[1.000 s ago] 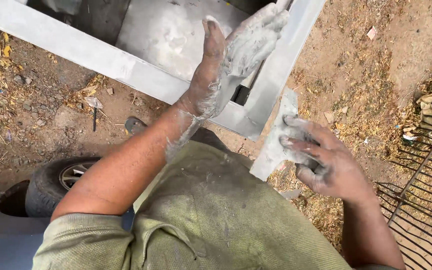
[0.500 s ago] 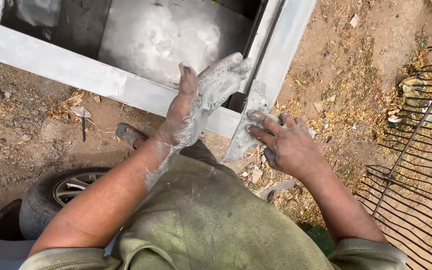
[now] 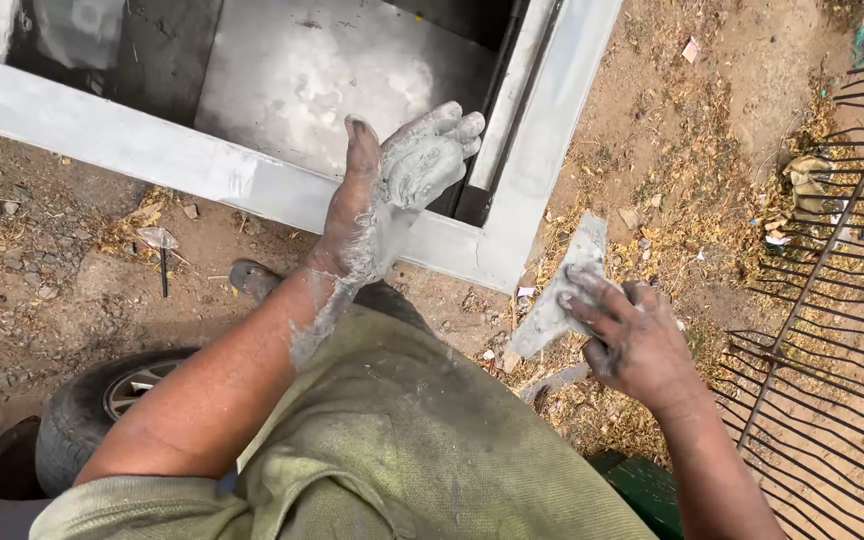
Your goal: Applying putty or metal filler to the joints and edges of a metal cabinet using a putty knife and hands.
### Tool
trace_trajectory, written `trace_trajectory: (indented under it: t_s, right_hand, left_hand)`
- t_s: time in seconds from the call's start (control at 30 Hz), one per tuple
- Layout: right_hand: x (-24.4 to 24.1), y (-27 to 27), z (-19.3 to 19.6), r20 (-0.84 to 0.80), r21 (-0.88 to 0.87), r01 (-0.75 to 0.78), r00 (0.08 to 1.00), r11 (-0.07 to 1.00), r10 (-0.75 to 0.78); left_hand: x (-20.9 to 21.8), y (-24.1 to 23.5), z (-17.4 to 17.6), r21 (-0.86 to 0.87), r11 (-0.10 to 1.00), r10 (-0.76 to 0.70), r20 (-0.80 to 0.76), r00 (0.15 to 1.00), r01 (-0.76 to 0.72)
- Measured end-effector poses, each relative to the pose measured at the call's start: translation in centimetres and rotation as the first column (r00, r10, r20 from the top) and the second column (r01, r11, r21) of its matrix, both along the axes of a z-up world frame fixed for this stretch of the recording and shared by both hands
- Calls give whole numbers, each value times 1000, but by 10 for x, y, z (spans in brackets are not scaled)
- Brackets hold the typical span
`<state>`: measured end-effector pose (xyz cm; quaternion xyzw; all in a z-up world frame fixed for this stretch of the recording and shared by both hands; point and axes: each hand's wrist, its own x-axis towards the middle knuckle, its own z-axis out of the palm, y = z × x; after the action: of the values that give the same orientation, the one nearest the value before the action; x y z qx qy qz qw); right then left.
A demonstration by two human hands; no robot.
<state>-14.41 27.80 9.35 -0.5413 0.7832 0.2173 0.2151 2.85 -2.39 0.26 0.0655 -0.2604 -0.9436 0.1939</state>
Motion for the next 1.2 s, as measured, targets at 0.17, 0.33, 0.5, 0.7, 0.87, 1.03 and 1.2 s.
trace_trajectory:
  t_s: [0.17, 0.33, 0.5, 0.7, 0.87, 1.03, 1.2]
  right_hand:
    - [33, -77, 12, 4, -92, -139, 990, 986, 140]
    - [54, -125, 11, 40, 67, -167, 986, 984, 164]
    - [59, -122, 30, -32, 246, -167, 983, 955, 180]
    - [25, -45, 28, -142, 497, 32, 989, 867, 45]
    - [12, -54, 19, -67, 79, -22, 997, 997, 27]
    - [-9, -107, 8, -19, -40, -128, 992, 991, 127]
    - [-16, -134, -6, -7, 92, -148, 989, 985, 149]
  left_hand:
    - [0, 9, -5, 25, 1000, 15, 21, 1000, -15]
    - [4, 11, -10, 54, 999, 3, 17, 1000, -4]
    - [9, 6, -5, -5, 1000, 3, 42, 999, -3]
    - [21, -5, -6, 17, 1000, 13, 54, 998, -14]
    - [14, 9, -10, 79, 997, -23, 40, 999, 20]
    - [1, 18, -3, 97, 992, -77, -31, 997, 80]
    - [4, 14, -3, 136, 990, -42, 17, 999, 40]
